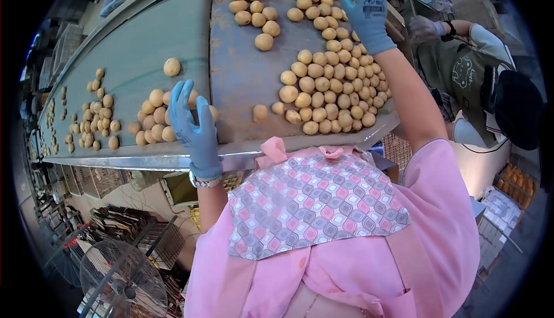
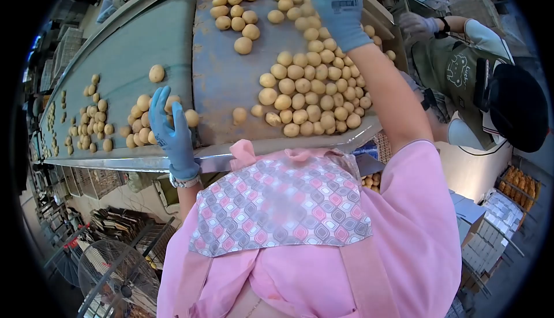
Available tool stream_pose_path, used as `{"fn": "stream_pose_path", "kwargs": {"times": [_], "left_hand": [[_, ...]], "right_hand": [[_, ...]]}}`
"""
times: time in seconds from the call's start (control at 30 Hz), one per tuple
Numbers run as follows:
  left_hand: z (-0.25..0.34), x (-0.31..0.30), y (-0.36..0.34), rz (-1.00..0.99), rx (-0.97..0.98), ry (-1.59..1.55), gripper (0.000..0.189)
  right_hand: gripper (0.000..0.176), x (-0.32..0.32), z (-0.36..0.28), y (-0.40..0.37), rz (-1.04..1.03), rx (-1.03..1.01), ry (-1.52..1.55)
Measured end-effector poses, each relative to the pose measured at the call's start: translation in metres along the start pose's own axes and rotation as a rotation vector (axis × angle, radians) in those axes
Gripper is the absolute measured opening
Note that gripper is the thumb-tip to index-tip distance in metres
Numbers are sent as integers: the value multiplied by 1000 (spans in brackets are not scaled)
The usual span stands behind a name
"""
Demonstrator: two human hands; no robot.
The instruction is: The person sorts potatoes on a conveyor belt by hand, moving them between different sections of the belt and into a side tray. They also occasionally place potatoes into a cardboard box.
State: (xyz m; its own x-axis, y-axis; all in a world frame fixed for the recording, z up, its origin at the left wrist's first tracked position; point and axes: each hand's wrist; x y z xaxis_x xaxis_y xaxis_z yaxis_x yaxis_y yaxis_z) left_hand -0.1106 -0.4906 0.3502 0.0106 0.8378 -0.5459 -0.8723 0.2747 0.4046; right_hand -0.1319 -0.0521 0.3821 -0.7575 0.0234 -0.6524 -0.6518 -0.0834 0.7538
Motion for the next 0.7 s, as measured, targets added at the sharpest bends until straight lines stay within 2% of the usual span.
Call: {"fn": "stream_pose_path", "kwargs": {"times": [0.1, 0.17, 0.27, 0.37, 0.43, 0.47, 0.53, 0.6, 0.67, 0.7], "left_hand": [[-4, -5, 0, 2, -21, 11, 37], [-7, -10, 5, 20, -51, -46, 37], [-13, -17, 7, 3, -61, -44, 37], [-15, -22, 10, 24, -37, 52, 37], [-18, -30, 12, 16, -27, 99, 38], [-20, -33, 13, 19, -20, 85, 39], [-28, -40, 17, 2, -31, 123, 44], [-28, -43, 18, -7, -40, 237, 49], [-33, -46, 20, -16, -75, 351, 55], [-40, -51, 17, -81, -81, 396, 54]], "right_hand": [[34, -9, -46, -55, -721, -115, -23], [41, 14, -62, -114, -692, -318, 307], [38, 33, -81, -137, -657, 212, 463], [34, 3, -107, -100, -445, 243, 332], [34, -23, -145, -93, -852, -157, 623], [35, -35, -169, -106, -670, -501, 549], [40, -20, -191, -129, -508, -768, 505], [47, 13, -188, -137, -567, -623, 622], [52, 28, -183, -83, -706, -266, 459], [54, 35, -182, -50, -767, -80, 382]]}}
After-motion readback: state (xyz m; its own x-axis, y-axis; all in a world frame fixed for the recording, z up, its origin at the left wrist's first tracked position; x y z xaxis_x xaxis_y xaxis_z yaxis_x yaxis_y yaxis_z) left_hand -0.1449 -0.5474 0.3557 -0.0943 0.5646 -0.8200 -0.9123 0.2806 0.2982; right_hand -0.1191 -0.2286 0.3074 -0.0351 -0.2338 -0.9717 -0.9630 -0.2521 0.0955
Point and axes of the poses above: each hand's wrist, its own y-axis towards the middle knuckle, its own x-axis out of the palm, z = x × y, and after that the axes turned 8 degrees about -z, right-handed
